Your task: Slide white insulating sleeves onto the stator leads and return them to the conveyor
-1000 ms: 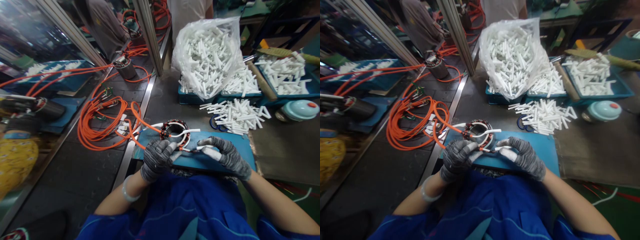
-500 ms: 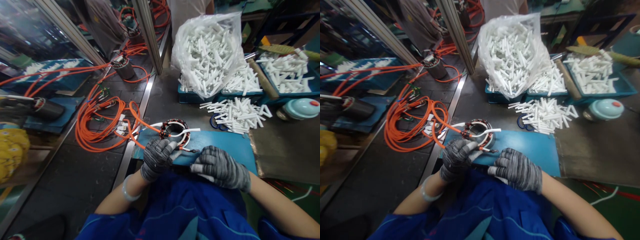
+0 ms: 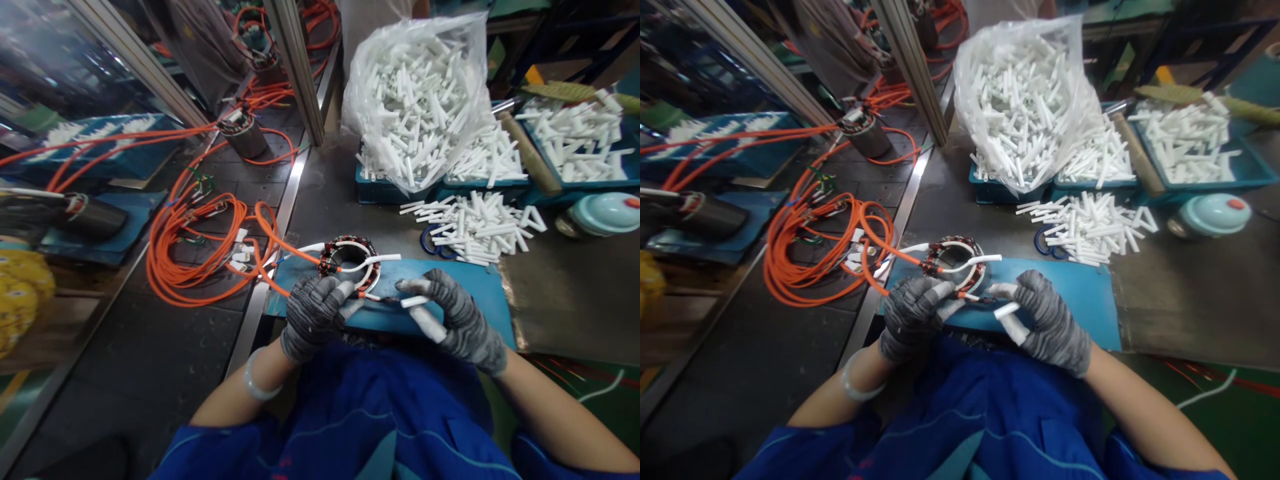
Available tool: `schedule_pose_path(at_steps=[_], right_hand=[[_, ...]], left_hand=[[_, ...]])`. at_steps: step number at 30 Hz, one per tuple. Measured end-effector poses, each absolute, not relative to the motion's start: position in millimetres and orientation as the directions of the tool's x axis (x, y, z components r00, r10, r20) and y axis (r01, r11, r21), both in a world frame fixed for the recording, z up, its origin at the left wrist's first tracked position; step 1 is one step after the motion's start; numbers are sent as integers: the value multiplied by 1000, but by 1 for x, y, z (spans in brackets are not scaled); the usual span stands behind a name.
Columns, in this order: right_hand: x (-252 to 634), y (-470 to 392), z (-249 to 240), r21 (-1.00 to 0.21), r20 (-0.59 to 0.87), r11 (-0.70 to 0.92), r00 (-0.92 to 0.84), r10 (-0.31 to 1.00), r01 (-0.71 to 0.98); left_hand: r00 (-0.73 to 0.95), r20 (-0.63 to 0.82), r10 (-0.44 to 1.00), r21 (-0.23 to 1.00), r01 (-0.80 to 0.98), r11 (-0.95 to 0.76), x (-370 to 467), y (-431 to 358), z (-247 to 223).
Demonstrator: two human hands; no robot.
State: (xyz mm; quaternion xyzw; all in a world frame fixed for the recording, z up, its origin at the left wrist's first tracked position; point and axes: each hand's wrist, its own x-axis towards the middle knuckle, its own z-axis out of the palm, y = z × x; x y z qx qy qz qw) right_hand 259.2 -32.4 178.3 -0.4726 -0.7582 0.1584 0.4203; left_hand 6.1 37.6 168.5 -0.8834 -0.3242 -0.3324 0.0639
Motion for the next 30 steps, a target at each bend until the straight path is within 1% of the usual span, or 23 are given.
schedule_pose_path(at_steps=[1, 3, 5, 6, 7, 8, 10, 14, 17, 24, 30], right_hand=[[258, -30, 179, -565, 517, 551, -257, 817, 614], [257, -25, 179, -384, 575, 635, -364, 732, 671], [258, -21, 176, -227, 601, 657, -428, 675, 719], [260, -20, 175, -181, 605, 643, -432, 669, 744], [262, -20, 173, -164, 602, 623, -423, 677, 765], [264, -20, 171, -174, 600, 600, -399, 693, 781], [268, -22, 168, -254, 593, 559, -330, 735, 789], [271, -26, 164, -519, 522, 471, -172, 835, 714], [269, -28, 162, -648, 459, 410, -100, 883, 642], [261, -29, 165, -843, 263, 252, -44, 964, 476], [253, -29, 162, -898, 181, 165, 1, 983, 407]], left_hand=[[569, 627, 532, 106, 614, -782, 6, 38, 169], [569, 629, 530, 113, 608, -786, 6, 38, 169], [566, 633, 528, 118, 604, -788, 5, 38, 169], [567, 632, 528, 120, 602, -790, 6, 38, 168], [567, 633, 527, 121, 599, -791, 6, 38, 168], [564, 638, 524, 121, 599, -792, 6, 38, 168], [558, 651, 514, 114, 598, -794, 7, 38, 168], [557, 656, 510, 103, 603, -791, 8, 39, 168], [560, 640, 526, 113, 608, -786, 7, 38, 169], [561, 636, 530, 126, 602, -789, 7, 38, 170], [566, 630, 532, 119, 606, -786, 7, 38, 168]])
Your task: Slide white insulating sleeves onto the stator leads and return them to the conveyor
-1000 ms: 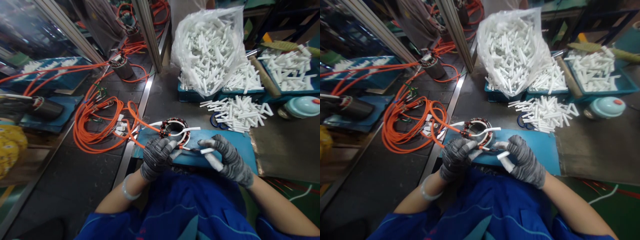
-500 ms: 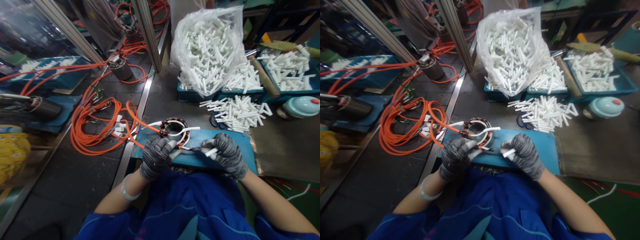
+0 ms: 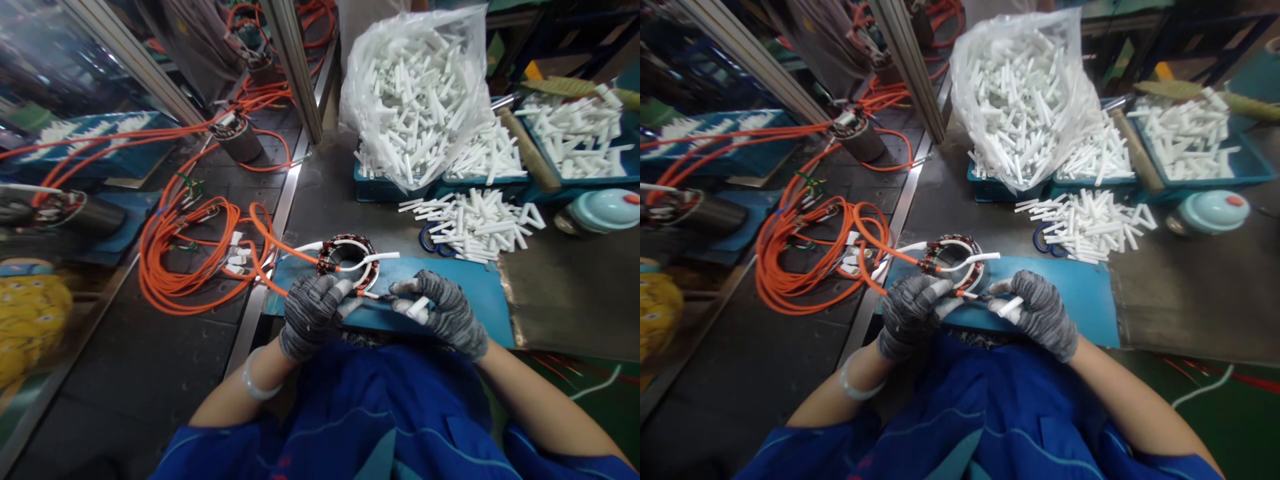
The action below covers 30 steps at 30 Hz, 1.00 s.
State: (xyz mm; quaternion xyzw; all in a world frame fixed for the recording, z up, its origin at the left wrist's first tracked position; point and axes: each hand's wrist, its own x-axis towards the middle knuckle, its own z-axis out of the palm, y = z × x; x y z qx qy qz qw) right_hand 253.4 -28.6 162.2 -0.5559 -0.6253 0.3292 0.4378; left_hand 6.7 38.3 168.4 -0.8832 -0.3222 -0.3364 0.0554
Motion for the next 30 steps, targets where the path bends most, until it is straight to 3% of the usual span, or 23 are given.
schedule_pose_path(at_steps=[4, 8, 11, 14, 16, 18, 20, 22, 24, 28, 30], right_hand=[[251, -19, 164, -967, 40, 16, 89, 995, 254], [259, 2, 175, -985, -43, -57, 88, 995, 163], [264, 8, 182, -968, 11, -3, 55, 998, 251], [265, -1, 181, -907, 184, 140, 74, 980, 398], [263, -11, 178, -761, 378, 291, 32, 925, 580], [263, -21, 174, -502, 566, 469, -134, 813, 726], [264, -30, 169, -230, 645, 635, -373, 667, 738], [267, -38, 164, -72, 628, 727, -535, 565, 683], [271, -43, 161, -85, 615, 722, -534, 580, 687], [276, -42, 168, -316, 621, 463, -189, 761, 828], [273, -37, 174, -363, 603, 363, -81, 794, 858]], left_hand=[[557, 612, 561, 96, 652, -752, 14, 39, 166], [545, 643, 539, -8, 708, -706, 28, 42, 168], [556, 667, 496, -67, 708, -703, 35, 43, 172], [627, 606, 490, -85, 663, -743, 38, 43, 177], [687, 539, 487, -70, 613, -787, 41, 45, 180], [734, 506, 453, -52, 550, -834, 45, 47, 181], [748, 521, 411, -49, 507, -860, 50, 49, 181], [737, 532, 418, -52, 521, -852, 54, 50, 181], [727, 521, 447, -54, 550, -833, 56, 50, 180], [706, 550, 446, -68, 570, -819, 57, 46, 178], [700, 565, 437, -72, 570, -819, 56, 44, 177]])
